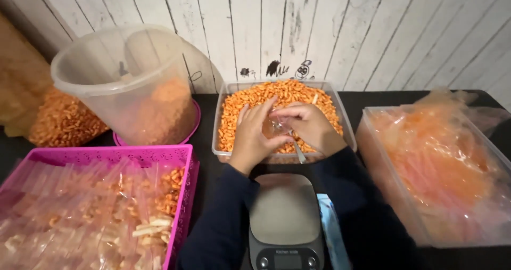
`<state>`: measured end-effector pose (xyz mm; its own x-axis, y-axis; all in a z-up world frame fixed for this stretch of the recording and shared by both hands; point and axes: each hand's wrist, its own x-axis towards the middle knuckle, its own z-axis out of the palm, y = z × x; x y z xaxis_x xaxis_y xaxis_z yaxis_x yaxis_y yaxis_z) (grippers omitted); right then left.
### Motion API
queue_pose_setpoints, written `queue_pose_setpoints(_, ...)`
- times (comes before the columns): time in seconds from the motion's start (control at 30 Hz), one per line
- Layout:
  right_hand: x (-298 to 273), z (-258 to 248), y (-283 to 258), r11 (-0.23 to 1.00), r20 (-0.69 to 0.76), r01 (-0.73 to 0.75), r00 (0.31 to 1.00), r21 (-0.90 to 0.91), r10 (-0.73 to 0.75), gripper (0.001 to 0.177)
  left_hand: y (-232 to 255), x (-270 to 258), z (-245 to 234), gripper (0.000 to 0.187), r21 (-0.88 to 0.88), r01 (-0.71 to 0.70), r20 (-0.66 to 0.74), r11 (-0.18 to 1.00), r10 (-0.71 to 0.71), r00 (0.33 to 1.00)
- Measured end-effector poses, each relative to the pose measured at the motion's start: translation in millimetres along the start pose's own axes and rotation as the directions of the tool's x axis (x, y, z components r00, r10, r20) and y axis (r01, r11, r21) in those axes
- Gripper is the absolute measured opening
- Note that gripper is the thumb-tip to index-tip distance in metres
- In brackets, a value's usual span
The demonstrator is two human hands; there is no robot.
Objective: Weighing and packaging small orange snacks into plastic bags using a digital scale and a spoon.
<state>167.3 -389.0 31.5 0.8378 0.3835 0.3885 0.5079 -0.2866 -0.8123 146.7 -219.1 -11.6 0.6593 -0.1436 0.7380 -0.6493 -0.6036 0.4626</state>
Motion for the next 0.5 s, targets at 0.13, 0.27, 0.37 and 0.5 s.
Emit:
queue_pose_setpoints(0.13,12.3,2.8,3.6,0.994,0.126,0.077,0.990,-0.074,-0.067,0.023,-41.3,-3.4,14.0,0.083,-0.033,-0.017,-0.045,0.999,0.016,0.999)
queue_pose_setpoints(0.27,10.6,-7.7,6.6,0.987,0.095,-0.130,0.986,-0.095,0.139,0.025,-47.7,-6.2,18.6,0.059,-0.219,0.080,-0.151,0.972,-0.115,0.982)
queue_pose_setpoints(0.37,9.7,-24.1,34.8,0.841,0.104,-0.285,0.923,-0.460,0.370,0.033,-51.3,-8.2,20.1,0.050,-0.242,0.124,-0.264,0.962,-0.189,0.946)
queue_pose_setpoints(0.5,6.7,-42.0,53.0,0.598,0.049,-0.328,0.849,-0.731,0.525,0.038,-47.9,-10.2,21.4,0.049,-0.177,0.135,-0.301,0.975,-0.184,0.936)
